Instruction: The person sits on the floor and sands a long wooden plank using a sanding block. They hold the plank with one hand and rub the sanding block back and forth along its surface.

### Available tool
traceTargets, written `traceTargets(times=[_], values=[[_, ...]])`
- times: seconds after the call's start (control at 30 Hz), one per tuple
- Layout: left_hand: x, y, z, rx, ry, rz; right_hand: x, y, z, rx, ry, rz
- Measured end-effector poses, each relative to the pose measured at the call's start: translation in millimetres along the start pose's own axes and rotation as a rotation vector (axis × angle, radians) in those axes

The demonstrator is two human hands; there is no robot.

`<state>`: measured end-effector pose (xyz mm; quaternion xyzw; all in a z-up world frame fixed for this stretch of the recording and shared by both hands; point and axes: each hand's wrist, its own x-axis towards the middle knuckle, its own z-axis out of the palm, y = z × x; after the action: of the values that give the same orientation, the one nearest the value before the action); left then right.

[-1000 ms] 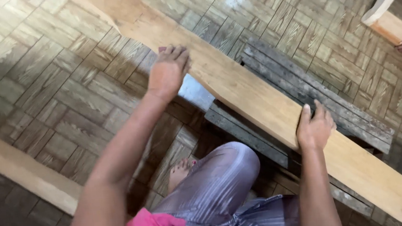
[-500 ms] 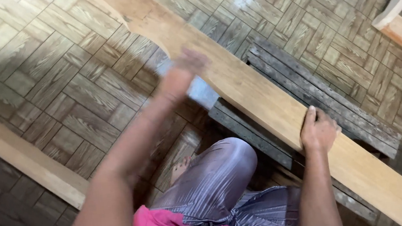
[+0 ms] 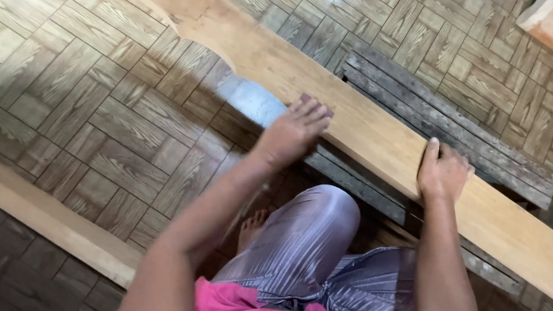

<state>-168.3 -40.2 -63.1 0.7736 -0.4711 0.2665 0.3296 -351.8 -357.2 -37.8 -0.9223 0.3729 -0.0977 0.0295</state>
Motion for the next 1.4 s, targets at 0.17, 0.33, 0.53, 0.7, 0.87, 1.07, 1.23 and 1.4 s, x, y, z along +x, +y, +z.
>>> traceTargets(times=[0.17,0.33,0.53,0.7,0.87,1.07,1.23,1.4], values=[[42.5,-99.5,-85.0,-0.153,-0.279,-0.544,-6.2,-25.1,-28.3,0.058,-0.026,0.033],[54.6,-98.1,-98.4,0.186,-0.435,-0.657,-5.7,-25.9,-25.7,0.074,-0.060,0.057],[7.3,-34.6,41.6,0.016,-0.245,-0.348,6.8,5.1,10.4,-0.017,-0.001,0.019],[6.9,-60.8,65.1,-0.076,-0.346,-0.211,-5.9,-5.9,-11.7,0.000,0.002,-0.014],[12.0,-202.3,-47.6,0.170,-0.333,-0.606,-1.0,-7.9,-10.0,0.016,0.021,0.034],[-4.2,-151.0,25.8,0.044,-0.143,-0.604,6.4,-6.0,-1.5,-0.025,-0.033,0.087],[1.2,12.9,83.6,0.157,-0.188,-0.139,6.5,-9.0,-4.9,0.027,-0.051,0.092],[20.9,19.1,84.1,-0.062,-0.056,0.050,8.5,0.3,2.1,-0.033,-0.076,0.101]])
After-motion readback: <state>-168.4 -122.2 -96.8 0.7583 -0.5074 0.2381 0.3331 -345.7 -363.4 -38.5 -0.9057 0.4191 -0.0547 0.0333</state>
